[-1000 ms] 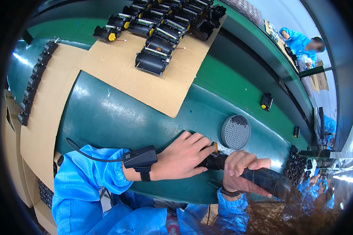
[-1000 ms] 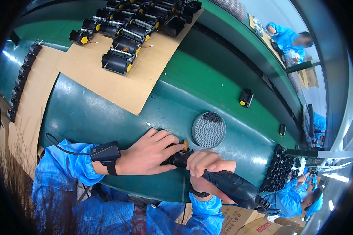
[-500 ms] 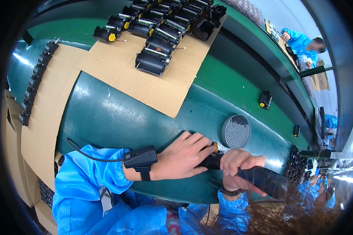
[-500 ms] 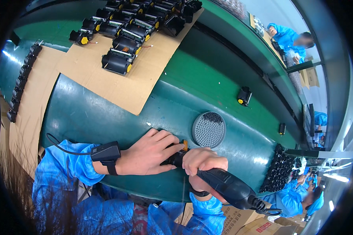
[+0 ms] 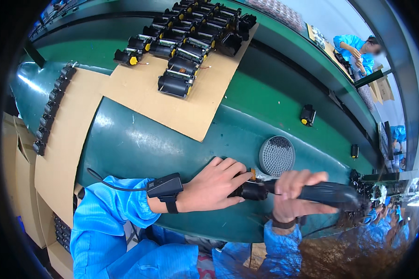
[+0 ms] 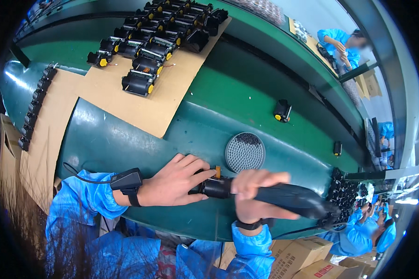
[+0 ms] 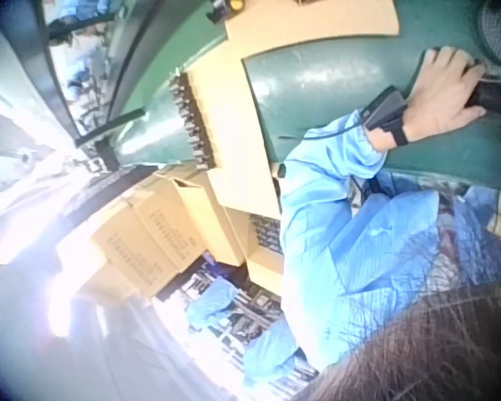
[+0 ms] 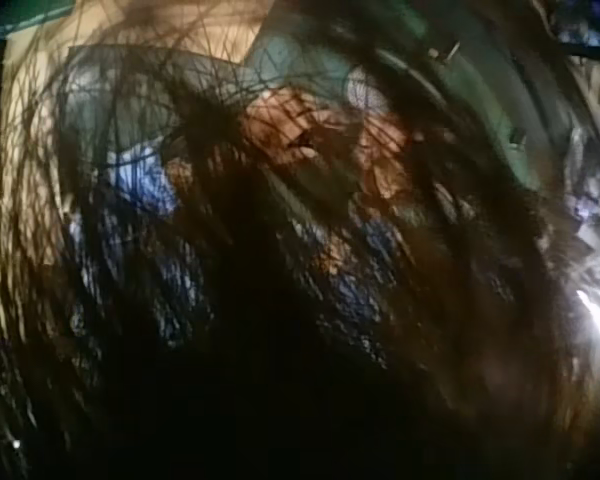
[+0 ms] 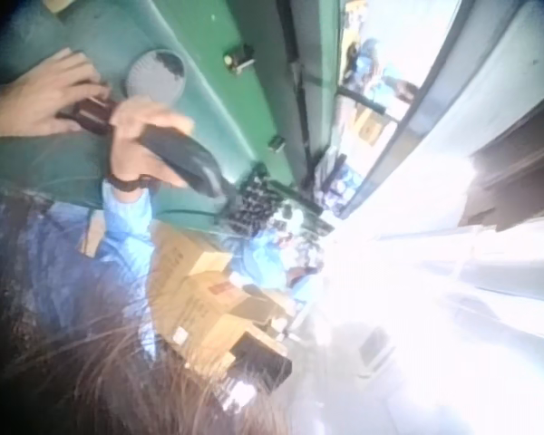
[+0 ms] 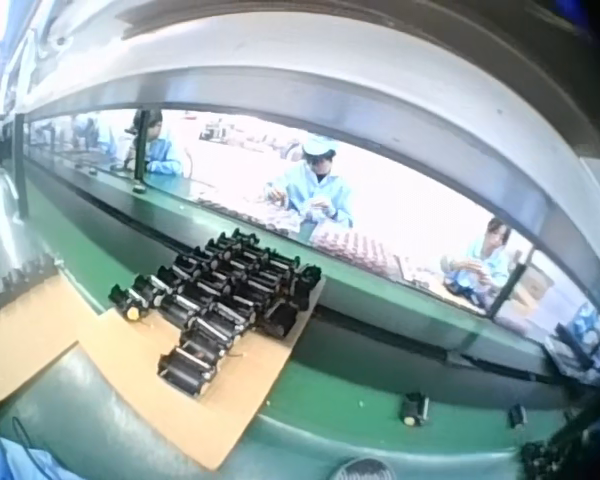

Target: The person uses an electric screwdriver to fasten screws onto a plastic electronic housing, then picks up and places the assembled units into a cardboard box on an assembly line.

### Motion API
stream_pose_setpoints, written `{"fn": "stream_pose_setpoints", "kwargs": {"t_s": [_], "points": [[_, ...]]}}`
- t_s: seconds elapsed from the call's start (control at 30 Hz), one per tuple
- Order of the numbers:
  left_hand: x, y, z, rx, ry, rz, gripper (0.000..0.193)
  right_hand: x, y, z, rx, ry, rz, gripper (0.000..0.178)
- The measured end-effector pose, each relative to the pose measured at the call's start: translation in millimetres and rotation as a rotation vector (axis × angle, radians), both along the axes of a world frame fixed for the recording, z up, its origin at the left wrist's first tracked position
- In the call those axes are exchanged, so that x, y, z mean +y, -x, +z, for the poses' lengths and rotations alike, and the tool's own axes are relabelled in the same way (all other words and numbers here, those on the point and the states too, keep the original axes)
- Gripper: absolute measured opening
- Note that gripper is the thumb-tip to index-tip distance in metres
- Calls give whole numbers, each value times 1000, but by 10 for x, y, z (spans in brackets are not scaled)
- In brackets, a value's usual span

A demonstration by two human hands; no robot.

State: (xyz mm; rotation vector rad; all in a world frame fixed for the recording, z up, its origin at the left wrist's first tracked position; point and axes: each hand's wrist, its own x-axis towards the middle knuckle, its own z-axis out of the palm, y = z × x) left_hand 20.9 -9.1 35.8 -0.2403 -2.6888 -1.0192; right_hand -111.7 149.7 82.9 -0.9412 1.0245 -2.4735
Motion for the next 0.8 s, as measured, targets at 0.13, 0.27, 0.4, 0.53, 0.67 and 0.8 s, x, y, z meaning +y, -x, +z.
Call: {"fn": "stream_pose_setpoints", "kwargs": {"t_s": [0.13, 0.27, 0.4, 0.53, 0.67, 0.8], "points": [[29, -7, 38, -58, -33, 11, 62, 349, 381, 188, 36, 93, -82, 79], [29, 1, 38, -69, -37, 21, 63, 648, 708, -5, 61, 0, -225, 79], [-43, -70, 184, -56, -230, -34, 61, 685, 808, -193, -101, 13, -301, 80], [-226, -426, 657, -157, -141, 100, 55, 851, 882, -190, -113, 33, -263, 77], [-596, -1045, 821, -310, 113, 378, 57, 865, 808, -223, -103, 32, -272, 71], [-486, -1299, 686, -236, 196, 326, 53, 872, 744, -248, -150, 38, -266, 66]]}}
